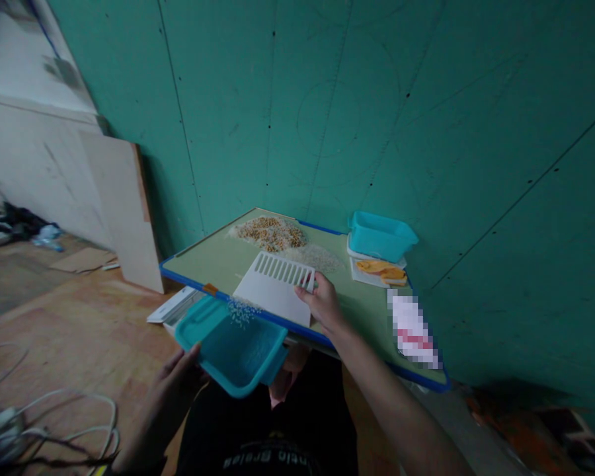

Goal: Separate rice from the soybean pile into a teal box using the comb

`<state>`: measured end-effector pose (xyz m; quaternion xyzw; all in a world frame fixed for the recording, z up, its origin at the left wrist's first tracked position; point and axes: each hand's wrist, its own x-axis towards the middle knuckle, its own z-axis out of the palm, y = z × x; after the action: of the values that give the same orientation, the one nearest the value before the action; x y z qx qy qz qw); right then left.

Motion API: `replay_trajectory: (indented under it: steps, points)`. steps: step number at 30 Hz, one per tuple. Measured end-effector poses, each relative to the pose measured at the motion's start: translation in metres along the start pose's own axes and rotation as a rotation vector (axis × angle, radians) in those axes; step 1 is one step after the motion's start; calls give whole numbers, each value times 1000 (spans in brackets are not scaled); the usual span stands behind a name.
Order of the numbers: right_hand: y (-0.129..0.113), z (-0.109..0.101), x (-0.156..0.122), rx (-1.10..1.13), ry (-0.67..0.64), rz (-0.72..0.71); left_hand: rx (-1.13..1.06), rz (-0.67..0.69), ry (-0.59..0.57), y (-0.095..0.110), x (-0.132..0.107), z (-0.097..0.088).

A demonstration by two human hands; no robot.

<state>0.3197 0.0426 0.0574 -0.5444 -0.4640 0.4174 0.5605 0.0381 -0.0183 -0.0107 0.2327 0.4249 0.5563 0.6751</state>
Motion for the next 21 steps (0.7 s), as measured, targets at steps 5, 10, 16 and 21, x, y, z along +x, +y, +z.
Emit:
replay_trajectory:
  steps: [5, 10, 16, 21]
  points:
    - [-7, -2, -8, 11, 21, -27, 20, 6, -32, 3, -4, 0]
    - [-6, -14, -4, -59, 118, -97, 22, 21, -16, 4, -4, -1]
    - [2, -3, 6, -90, 113, -119, 50, 18, -14, 8, -2, -5]
    - [-4, 14, 8, -49, 34, -83, 22, -6, -4, 10, 0, -9]
